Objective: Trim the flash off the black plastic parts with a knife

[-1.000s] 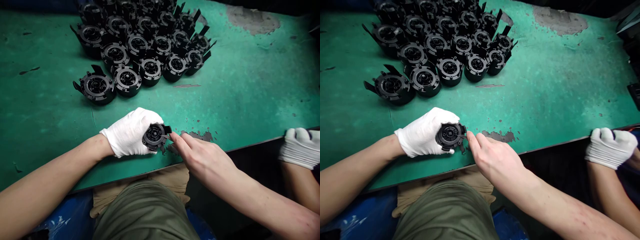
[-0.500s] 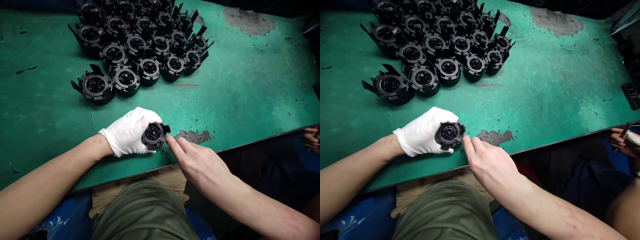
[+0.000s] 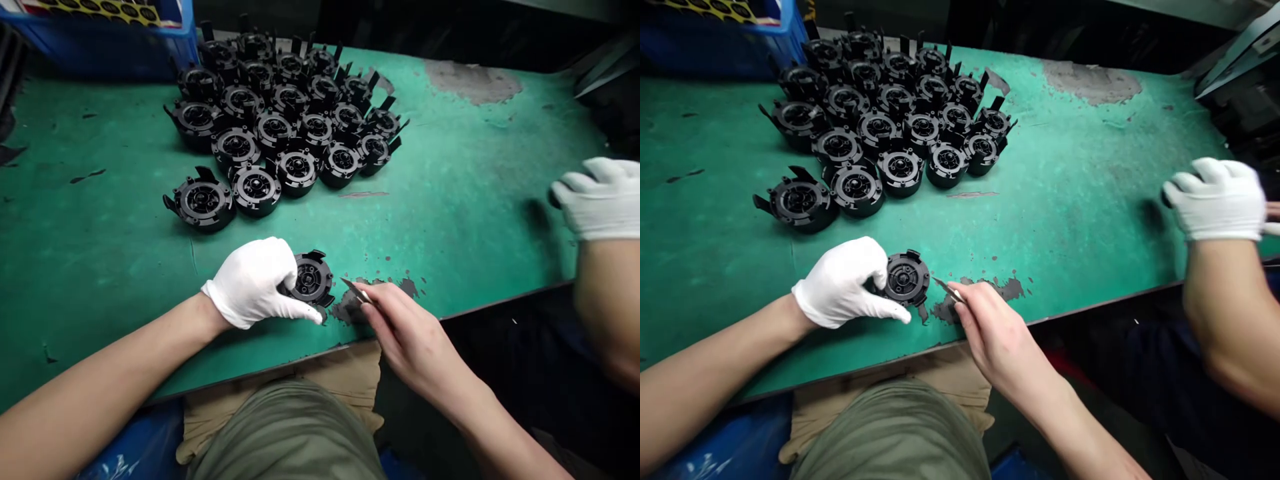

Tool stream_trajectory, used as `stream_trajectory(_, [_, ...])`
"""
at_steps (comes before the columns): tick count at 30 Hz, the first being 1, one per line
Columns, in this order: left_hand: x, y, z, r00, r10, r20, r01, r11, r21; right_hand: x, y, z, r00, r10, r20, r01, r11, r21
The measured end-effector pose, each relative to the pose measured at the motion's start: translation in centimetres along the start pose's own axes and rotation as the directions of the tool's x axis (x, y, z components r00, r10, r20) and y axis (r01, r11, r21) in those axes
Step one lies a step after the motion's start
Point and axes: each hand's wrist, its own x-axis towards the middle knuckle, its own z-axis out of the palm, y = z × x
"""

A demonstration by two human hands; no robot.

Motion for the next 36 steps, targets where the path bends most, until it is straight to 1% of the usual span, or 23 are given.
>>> stream_trajectory(2, [0.0, 0.4, -0.2, 1.0, 0.022, -0.021, -0.023, 0.999, -0.043, -0.5, 0.3, 0.3, 0.996, -0.08, 0.027, 0.081, 0.995, -0.066])
stream_trajectory(5, [0.2, 0.7, -0.1, 0.998, -0.022, -0.052, 0.018, 0.997, -0.072, -0.5, 1.0, 0.5, 0.983, -0.178, 0.039, 0.182, 0.951, -0.25])
stream_trajectory(7, [0.4, 0.6, 0.1, 0.998, -0.043, -0.035, 0.041, 0.998, -0.057, 0.0, 1.5, 0.3, 0.977, -0.211, 0.021, 0.205, 0.91, -0.36])
stream_trajectory(10, [0.4, 0.1, 0.6, 0.999, -0.028, 0.016, 0.029, 0.998, -0.063, 1.0, 2.0, -0.2, 0.966, -0.253, 0.059, 0.253, 0.863, -0.438])
stream_trajectory(13, [0.3, -0.2, 0.9, 0.994, -0.055, 0.098, 0.065, 0.992, -0.105, 1.6, 2.2, -0.6, 0.951, -0.281, 0.126, 0.308, 0.848, -0.431])
stream_trajectory(16, [0.3, -0.1, 0.9, 0.984, -0.092, 0.154, 0.113, 0.985, -0.13, 1.9, 2.0, -0.7, 0.944, -0.279, 0.175, 0.326, 0.866, -0.378])
stream_trajectory(19, [0.4, 0.0, 0.8, 0.982, -0.101, 0.16, 0.124, 0.983, -0.136, 2.1, 1.5, -0.7, 0.943, -0.268, 0.198, 0.324, 0.874, -0.363])
stream_trajectory(23, [0.6, 0.1, 0.7, 0.984, -0.099, 0.151, 0.12, 0.983, -0.139, 2.3, 0.8, -0.8, 0.944, -0.247, 0.218, 0.316, 0.866, -0.387])
stream_trajectory(30, [0.6, 0.1, 0.7, 0.98, -0.109, 0.166, 0.133, 0.981, -0.14, 2.6, 0.5, -0.8, 0.945, -0.262, 0.193, 0.323, 0.831, -0.452])
stream_trajectory(36, [0.7, 0.1, 0.6, 0.98, -0.11, 0.167, 0.136, 0.98, -0.148, 2.9, 0.3, -0.8, 0.947, -0.252, 0.201, 0.32, 0.812, -0.489])
